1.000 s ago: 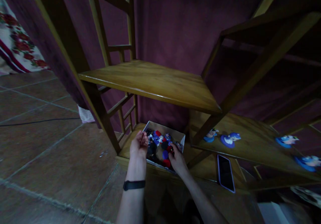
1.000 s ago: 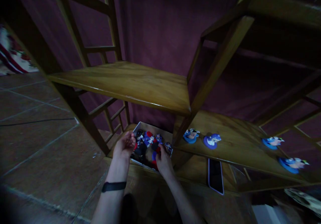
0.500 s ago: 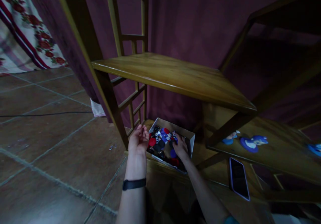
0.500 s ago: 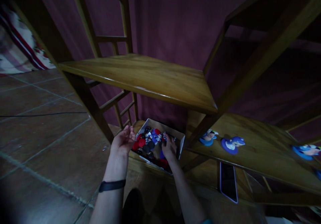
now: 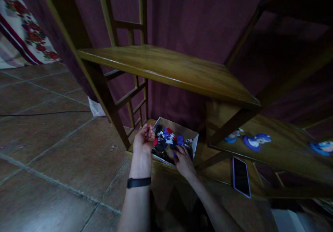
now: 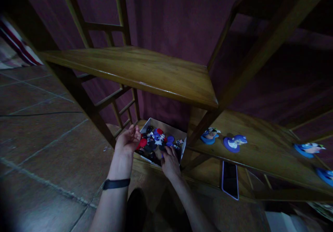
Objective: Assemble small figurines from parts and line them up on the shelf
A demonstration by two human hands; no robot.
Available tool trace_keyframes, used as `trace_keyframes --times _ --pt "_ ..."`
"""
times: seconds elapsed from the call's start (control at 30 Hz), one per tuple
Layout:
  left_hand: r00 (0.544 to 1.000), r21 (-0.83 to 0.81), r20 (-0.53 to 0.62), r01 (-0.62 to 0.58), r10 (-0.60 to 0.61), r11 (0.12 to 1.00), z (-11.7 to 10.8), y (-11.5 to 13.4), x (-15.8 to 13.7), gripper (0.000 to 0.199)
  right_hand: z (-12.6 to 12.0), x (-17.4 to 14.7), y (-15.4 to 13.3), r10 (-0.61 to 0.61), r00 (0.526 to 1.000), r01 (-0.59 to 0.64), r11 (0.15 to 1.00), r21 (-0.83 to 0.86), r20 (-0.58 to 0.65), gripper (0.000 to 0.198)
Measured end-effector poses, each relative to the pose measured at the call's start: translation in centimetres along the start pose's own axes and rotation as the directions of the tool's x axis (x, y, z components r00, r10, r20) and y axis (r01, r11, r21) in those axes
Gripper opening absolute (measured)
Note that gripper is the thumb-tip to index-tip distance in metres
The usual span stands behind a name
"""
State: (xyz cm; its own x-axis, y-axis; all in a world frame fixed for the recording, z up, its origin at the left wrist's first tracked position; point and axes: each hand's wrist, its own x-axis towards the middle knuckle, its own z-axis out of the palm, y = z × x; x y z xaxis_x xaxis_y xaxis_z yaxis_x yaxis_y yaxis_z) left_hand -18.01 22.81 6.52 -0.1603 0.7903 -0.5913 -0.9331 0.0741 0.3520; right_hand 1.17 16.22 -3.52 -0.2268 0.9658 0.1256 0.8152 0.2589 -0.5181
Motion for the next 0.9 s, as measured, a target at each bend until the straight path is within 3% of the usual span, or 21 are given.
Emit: trace_keyframes --times 0.3,0.4,0.5,0.6,0.73,0.9 --pt "1.0 0.026 0.025 0.008 -0.008 1.0 0.1 -0.8 0.1 0.019 -1.1 -1.7 -2.2 -0.068 0.991 0.038 0.967 0.253 0.112 0.041" --pt "1.0 0.027 0.017 0.016 -0.016 1.0 0.1 -0.9 0.1 0.017 -1.8 -1.3 -1.3 0.042 0.999 -0.046 0.944 0.328 0.02 0.036" --pt "1.0 0.027 0.009 0.01 -0.01 1.0 0.1 -0.8 0.1 0.016 -2.2 -0.6 0.6 0.208 0.976 -0.17 0.912 0.373 -0.064 0.029" --pt "1.0 0.022 0.005 0.002 -0.002 1.0 0.1 -0.7 0.1 0.016 -2.1 0.1 2.2 0.249 0.963 -0.187 0.894 0.408 -0.104 0.027" --pt "1.0 0.027 0.005 0.008 -0.008 1.0 0.2 -0.8 0.2 0.017 -1.8 1.4 2.0 0.164 0.984 -0.122 0.914 0.387 -0.076 0.028" --pt "1.0 0.03 0.02 0.008 -0.009 1.0 0.2 -1.0 0.1 0.017 -1.5 3.3 -0.4 -0.002 1.0 0.005 0.975 0.221 -0.012 0.033"
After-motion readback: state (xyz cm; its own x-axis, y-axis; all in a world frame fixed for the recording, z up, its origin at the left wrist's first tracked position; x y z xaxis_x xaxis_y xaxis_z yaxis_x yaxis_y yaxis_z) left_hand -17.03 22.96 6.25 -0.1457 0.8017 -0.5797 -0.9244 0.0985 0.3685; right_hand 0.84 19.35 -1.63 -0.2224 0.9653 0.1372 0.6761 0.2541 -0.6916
